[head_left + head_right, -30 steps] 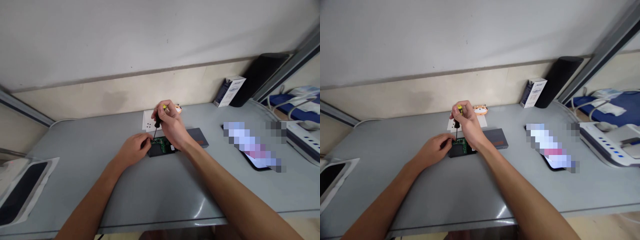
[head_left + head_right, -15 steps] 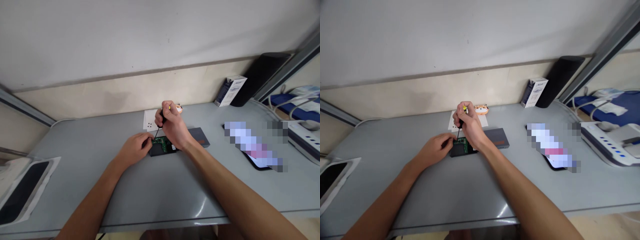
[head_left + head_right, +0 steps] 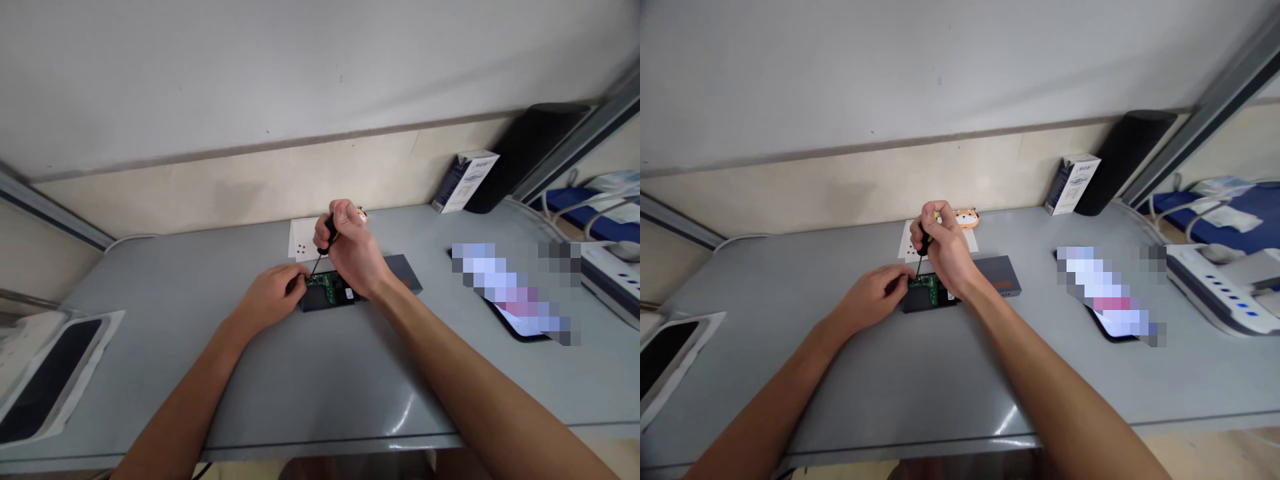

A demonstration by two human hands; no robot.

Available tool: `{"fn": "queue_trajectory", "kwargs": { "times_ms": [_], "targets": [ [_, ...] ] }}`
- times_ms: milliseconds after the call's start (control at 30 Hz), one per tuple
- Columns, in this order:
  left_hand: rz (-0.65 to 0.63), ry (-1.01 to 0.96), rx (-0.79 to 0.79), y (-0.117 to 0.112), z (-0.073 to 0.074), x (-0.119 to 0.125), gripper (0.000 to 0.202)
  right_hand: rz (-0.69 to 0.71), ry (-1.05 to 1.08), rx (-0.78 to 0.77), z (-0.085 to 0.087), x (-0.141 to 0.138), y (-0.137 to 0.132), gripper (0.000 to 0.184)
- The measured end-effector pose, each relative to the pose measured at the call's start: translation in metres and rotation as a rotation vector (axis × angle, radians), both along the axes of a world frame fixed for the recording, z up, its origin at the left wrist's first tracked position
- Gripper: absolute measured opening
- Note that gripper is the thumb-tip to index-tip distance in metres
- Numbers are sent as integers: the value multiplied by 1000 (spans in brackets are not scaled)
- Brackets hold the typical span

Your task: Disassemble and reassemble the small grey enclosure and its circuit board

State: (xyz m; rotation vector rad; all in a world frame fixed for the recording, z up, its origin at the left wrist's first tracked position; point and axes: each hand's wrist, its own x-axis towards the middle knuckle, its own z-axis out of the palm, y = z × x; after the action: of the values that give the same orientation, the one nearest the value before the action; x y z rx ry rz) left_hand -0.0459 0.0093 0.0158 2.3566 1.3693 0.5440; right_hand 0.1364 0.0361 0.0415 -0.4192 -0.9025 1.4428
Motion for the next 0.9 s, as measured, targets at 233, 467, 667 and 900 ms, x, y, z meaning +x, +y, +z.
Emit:
{"fn": "queue_trajectory", "kwargs": {
  "times_ms": [233,467,667,900],
  "targets": [
    [-3,3,12,0,-1,-1,25,55,-71,-27,7,0,1,51],
    [-18,-15,23,-1,-1,1,24,16,2,-31,4,0,-2,47],
    [-24,-11,24,-1,0,1,24,93,-96,40,2,7,-1,30],
    [-20,-10,32,-1,-2,0,24,169,-65,50,4,3,-8,40]
  ]
}}
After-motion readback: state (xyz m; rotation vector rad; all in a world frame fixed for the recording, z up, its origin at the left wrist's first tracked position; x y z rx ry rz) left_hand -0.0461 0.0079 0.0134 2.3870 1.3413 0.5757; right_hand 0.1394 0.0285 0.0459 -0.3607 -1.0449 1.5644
